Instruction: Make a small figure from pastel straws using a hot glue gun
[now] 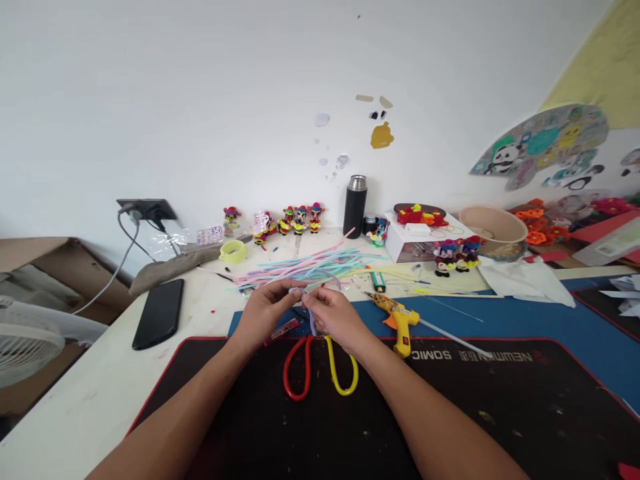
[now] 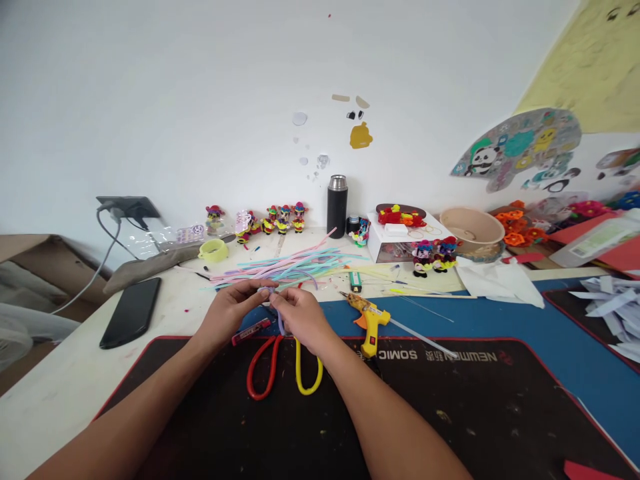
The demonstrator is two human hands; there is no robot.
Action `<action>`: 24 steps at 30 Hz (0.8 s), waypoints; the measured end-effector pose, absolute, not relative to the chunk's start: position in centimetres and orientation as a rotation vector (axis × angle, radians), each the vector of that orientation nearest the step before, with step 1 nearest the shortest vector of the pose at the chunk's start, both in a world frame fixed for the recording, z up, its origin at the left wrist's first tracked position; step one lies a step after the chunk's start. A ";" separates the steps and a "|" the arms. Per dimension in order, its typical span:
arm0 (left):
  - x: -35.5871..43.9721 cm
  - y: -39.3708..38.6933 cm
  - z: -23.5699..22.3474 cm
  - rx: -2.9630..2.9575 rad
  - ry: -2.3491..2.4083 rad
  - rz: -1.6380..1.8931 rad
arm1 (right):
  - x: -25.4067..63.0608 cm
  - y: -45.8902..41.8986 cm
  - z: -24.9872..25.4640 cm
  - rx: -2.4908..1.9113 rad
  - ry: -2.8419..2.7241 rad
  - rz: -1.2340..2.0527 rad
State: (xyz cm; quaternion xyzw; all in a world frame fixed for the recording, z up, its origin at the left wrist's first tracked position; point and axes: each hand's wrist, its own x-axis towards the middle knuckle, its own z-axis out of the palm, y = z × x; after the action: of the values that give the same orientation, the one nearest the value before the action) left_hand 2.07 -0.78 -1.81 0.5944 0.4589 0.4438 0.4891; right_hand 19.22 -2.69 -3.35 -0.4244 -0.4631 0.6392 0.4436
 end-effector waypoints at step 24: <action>2.1 -1.0 -1.4 1.529 1.104 1.024 | 19.3 -2.6 -3.0 -1.132 -1.098 1.603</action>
State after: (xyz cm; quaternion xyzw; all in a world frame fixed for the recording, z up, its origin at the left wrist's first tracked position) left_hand 2.14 -1.04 -1.39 0.6258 0.4522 0.4194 0.4775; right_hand 19.25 -2.60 -3.02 -0.4541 -0.4406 0.6428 0.4318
